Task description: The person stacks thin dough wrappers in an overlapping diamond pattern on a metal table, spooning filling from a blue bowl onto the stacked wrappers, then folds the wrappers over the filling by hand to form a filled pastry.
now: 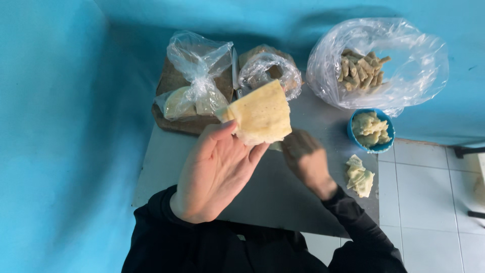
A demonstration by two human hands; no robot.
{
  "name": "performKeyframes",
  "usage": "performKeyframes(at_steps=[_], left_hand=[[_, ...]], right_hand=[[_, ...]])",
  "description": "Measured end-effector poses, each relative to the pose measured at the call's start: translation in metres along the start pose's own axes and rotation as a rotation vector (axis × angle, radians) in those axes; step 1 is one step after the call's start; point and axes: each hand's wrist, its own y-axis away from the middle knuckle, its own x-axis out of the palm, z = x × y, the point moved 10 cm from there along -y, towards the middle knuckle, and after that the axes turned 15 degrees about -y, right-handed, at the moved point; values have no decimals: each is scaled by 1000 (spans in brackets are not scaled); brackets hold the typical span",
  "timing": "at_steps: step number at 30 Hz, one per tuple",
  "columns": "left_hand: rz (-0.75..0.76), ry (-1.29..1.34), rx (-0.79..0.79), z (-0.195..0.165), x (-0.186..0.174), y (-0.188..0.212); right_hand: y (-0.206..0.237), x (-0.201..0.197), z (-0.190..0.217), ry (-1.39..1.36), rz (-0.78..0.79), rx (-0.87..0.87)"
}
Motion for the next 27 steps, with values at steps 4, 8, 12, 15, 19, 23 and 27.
performKeyframes(at_steps=[4,8,12,15,19,23,27], left_hand=[[27,-9,-25,4,5,-2],[81,-54,-9,10,13,-2],[61,-65,-48,19,7,-4],[89,-105,-3,16,7,-8],[99,-119,31,14,5,-12],[91,-186,21,18,3,-14],[116,-215,41,20,5,-17]], right_hand=[[-22,-89,45,-62,-262,22],[-45,-115,106,-133,-318,-127],[-70,-99,128,-170,-318,-143],[-80,-90,128,-188,-366,-88],[-83,-88,124,-227,-368,-46],[-83,-90,120,-242,-400,-28],[-83,-90,115,-241,-437,-26]])
